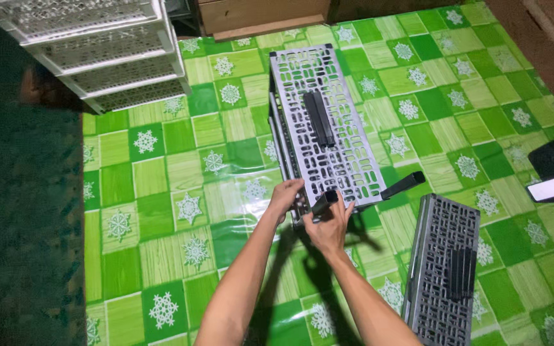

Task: The person assembles a plastic storage rack by inserting black legs into the gray shelf units. They handle the shelf and legs, aligning and pushing them into place.

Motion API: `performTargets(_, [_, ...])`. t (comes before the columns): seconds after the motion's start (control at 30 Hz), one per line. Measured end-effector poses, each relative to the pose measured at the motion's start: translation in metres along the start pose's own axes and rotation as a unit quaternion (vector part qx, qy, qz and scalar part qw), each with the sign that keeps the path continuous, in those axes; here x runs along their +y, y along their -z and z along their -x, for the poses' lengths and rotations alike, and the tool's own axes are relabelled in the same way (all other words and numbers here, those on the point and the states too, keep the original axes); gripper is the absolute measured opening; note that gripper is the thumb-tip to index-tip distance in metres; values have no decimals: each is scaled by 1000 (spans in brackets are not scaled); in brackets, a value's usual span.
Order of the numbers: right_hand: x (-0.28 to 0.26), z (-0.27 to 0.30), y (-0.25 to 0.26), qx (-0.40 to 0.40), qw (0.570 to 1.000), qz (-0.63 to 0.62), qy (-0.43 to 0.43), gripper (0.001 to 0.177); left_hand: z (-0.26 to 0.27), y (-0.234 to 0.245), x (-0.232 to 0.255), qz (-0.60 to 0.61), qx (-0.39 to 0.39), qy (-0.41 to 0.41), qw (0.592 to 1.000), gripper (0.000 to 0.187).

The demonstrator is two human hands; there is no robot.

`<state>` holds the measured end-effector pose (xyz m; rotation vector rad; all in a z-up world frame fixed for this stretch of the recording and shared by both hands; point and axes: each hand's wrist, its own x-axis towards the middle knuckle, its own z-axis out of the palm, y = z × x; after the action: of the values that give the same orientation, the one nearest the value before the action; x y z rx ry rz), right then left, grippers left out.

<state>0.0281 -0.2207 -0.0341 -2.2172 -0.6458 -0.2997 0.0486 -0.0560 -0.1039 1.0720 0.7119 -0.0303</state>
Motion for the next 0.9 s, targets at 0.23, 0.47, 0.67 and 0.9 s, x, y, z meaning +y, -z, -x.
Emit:
performTargets(0.23, [18, 6, 12, -25, 999, -13, 32, 65, -17, -28, 8, 61, 5, -42, 997, 45])
performTargets(0.47, [31, 3, 17, -45, 996, -30, 66, 45, -18, -33, -9, 99, 13, -61, 993, 40])
performTargets(0.67, [47, -12, 30, -77, 990, -65, 94, 37, -22, -35, -27, 141, 34, -85, 986, 38])
performTargets(0.9, [56, -10, 35, -20, 996, -28, 79, 52, -5, -58, -41, 240, 73, -57, 966, 40])
